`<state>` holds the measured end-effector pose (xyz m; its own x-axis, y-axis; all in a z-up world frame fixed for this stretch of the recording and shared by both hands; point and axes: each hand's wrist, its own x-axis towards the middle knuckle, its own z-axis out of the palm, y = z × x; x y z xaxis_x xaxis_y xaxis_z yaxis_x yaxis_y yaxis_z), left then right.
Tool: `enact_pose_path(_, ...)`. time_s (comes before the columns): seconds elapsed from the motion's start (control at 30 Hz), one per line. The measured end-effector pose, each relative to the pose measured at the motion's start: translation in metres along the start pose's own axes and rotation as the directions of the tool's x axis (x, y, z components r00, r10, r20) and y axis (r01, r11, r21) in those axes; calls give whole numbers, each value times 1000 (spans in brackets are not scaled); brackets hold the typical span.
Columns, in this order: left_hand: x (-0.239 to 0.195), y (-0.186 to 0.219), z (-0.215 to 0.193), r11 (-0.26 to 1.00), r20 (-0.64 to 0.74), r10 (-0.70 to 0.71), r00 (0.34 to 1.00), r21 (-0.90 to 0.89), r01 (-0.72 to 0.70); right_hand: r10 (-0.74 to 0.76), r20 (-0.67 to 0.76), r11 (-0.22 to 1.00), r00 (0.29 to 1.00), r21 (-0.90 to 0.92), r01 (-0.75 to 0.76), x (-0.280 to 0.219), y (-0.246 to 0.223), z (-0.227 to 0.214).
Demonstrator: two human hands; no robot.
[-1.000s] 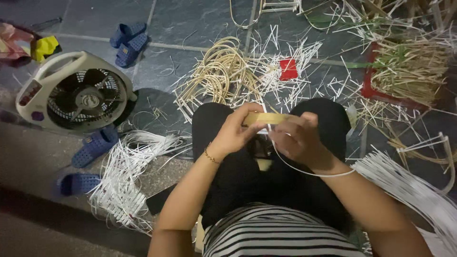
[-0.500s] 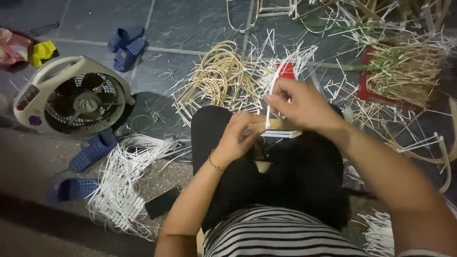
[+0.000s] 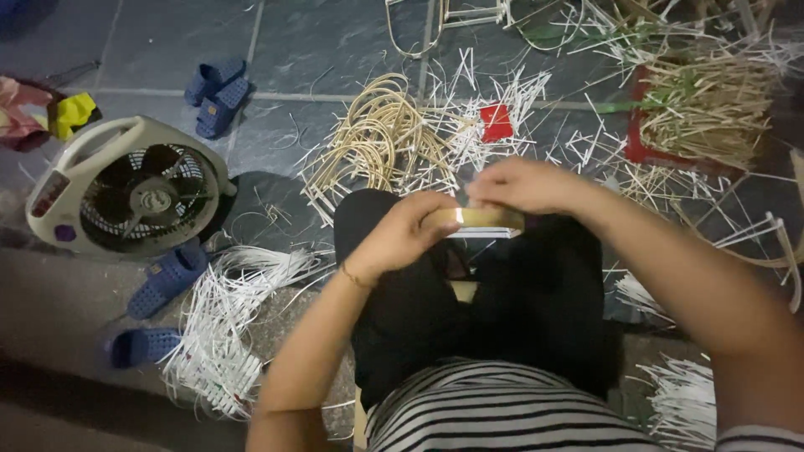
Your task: The recorder wraps white plastic tape around a curved bamboo frame piece and trims it with scissors.
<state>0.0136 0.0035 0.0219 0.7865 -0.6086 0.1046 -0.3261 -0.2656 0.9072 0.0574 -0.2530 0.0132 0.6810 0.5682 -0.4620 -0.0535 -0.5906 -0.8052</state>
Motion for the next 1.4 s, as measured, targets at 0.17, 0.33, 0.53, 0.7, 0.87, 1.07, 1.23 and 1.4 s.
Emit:
enact_pose_path(0.17, 12, -14, -4, 957, 229, -182, 956, -182, 226, 3, 16, 995, 1000, 104, -4, -35, -16, 0)
enact_pose_path(0.33, 12, -18, 5, 884, 218, -262, 940, -336, 324, -67, -20, 994, 998, 85, 68, -34, -5, 3)
enact_pose_path(0.53, 13, -27, 5, 819, 216, -275, 937, -457, 346, -130, -39, 937, 991, 322, 135, -19, 18, 7)
enact_pose_path(0.7, 15, -10, 0, 868, 175, -286, 942, -370, 332, -362, -356, 932, 861, -167, 323, -45, -12, 30)
enact_pose_path(0.87, 15, -15, 3, 828, 220, -271, 937, -443, 344, -921, -184, 308, 344, -884, 352, -59, -14, 63)
enact_pose_path(1.07, 9, -12, 11, 911, 122, -184, 975, -350, 216, -945, -144, 268, 295, -858, 438, -67, -27, 76)
enact_pose_path(1.23, -3, -2, 16, 990, -33, -38, 999, -140, 33, -793, -492, 596, 359, -511, 619, -48, -16, 67)
enact_pose_path(1.4, -13, 8, 16, 990, -9, -78, 997, -121, 76, -365, -538, 931, 760, -212, 297, -13, -22, 18)
